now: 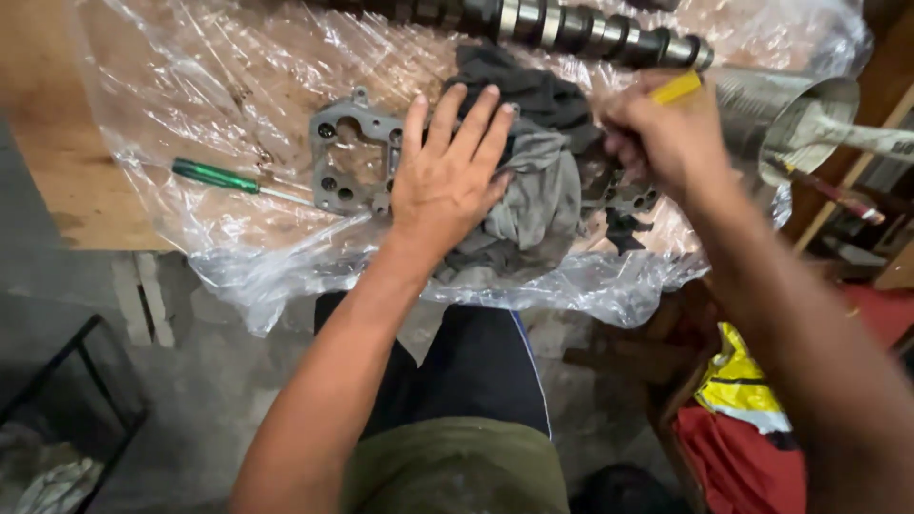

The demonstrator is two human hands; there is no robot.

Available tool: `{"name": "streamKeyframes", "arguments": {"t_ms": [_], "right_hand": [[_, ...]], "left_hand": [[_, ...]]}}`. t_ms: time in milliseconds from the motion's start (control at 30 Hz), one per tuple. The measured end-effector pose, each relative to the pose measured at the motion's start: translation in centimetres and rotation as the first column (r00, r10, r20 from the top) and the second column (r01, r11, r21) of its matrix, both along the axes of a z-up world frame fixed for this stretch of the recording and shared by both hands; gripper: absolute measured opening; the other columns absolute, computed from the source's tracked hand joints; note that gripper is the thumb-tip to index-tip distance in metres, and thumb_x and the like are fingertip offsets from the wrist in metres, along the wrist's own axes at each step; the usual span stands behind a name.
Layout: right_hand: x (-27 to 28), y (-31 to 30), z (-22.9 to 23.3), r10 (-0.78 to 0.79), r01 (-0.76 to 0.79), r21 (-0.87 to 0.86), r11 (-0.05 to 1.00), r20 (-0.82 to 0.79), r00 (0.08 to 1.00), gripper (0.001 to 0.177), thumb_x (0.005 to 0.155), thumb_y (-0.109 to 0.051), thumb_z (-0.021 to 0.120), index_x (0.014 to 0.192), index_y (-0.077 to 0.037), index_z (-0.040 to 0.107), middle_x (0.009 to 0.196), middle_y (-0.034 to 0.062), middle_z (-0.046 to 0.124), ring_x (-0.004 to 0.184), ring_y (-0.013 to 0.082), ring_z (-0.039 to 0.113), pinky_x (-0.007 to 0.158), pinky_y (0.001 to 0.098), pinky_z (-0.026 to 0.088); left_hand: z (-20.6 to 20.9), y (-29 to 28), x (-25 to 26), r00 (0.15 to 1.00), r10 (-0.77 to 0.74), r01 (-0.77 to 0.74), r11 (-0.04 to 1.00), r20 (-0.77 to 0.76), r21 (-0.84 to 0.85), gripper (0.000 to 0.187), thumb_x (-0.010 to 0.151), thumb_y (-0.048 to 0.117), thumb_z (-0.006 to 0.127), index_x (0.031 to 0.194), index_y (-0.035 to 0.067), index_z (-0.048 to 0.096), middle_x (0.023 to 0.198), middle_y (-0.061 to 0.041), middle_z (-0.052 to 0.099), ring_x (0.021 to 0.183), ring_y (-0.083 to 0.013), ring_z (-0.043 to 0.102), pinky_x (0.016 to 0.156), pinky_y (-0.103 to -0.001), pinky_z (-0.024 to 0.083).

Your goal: Cleaning an engine component using a small tool and a cloth to remove residue

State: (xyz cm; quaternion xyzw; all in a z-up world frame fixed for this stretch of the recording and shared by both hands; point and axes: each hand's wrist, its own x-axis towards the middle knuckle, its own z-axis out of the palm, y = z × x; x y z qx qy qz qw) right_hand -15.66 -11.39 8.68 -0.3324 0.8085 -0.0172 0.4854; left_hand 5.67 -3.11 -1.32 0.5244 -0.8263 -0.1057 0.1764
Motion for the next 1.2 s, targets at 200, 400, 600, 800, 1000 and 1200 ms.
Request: {"name": "streamKeyframes", "arguments": {"t_ms": [200,400,600,800,1000,1200], "right_hand": [[0.7,8.1,-3.5,-0.770,0.823,-0.128,0.553,0.299,0.563,0.006,0.092,-0.011,0.056,0.092,-0.009,0.061,0.070,0.0017,0.061,0.055,0.0090,0.049,0.050,0.0202,0.034],[-2.8,5.4,-2.3,-0.341,0.396,-0.131,0.909,0.313,0.886,0.007,0.099,-0.005,0.064,0.095,-0.011,0.065,0.077,0.0002,0.064,0.060,0.0072,0.057,0.050,0.0180,0.045],[5.5,-4.9,5.3,0.815,-0.800,0.290,0.526,0.094,0.571,0.023,0.095,-0.014,0.064,0.116,-0.010,0.071,0.129,0.0110,0.069,0.116,0.0301,0.069,0.104,0.0497,0.054],[9.3,-0.2,1.1,0.768,-0.723,0.409,-0.556,-0.080,-0.635,0.043,0.104,-0.022,0.054,0.139,0.003,0.051,0.086,-0.0009,0.077,0.060,0.0092,0.070,0.046,0.0243,0.056],[4.2,6.9,-0.5,0.785,-0.899,0.159,-0.408,-0.442,-0.435,0.034,0.105,-0.020,0.052,0.081,-0.006,0.072,0.077,0.0074,0.059,0.064,0.0226,0.056,0.041,0.0342,0.047],[-1.7,8.1,-0.3,0.916,-0.986,-0.049,-0.157,-0.380,-0.127,0.008,0.093,-0.009,0.058,0.101,-0.009,0.059,0.085,0.0073,0.049,0.070,0.0235,0.055,0.040,0.0363,0.048]], "left_hand": [[-0.3,0.1,-0.5,1.000,0.015,-0.015,0.999,-0.001,-0.045,0.057,0.094,0.051,0.079,0.138,0.018,0.065,0.141,-0.006,0.062,0.126,-0.0331,0.056,0.106,-0.059,0.041],[-0.3,0.1,-0.6,1.000,0.022,-0.021,0.994,0.006,-0.105,0.048,0.109,0.053,0.051,0.136,0.016,0.068,0.137,-0.006,0.066,0.121,-0.0329,0.060,0.105,-0.057,0.040],[-0.7,0.2,-0.9,1.000,0.013,-0.012,0.997,0.012,-0.079,0.055,0.098,0.050,0.078,0.139,0.017,0.062,0.140,-0.007,0.062,0.118,-0.0335,0.060,0.104,-0.057,0.043],[-1.6,0.7,-1.0,0.998,0.031,-0.029,0.999,-0.047,0.038,0.048,0.101,0.040,0.060,0.144,0.017,0.060,0.148,-0.004,0.056,0.128,-0.0339,0.054,0.111,-0.058,0.036],[-1.5,0.6,-0.9,1.000,0.027,-0.027,0.997,-0.002,-0.070,0.063,0.093,0.057,0.080,0.140,0.018,0.063,0.141,-0.006,0.061,0.122,-0.0327,0.057,0.106,-0.058,0.041],[-1.1,0.5,-0.8,0.999,0.006,-0.007,1.000,0.040,0.013,0.070,0.091,0.057,0.079,0.145,0.018,0.058,0.144,-0.007,0.060,0.126,-0.0329,0.056,0.109,-0.057,0.038]]}}
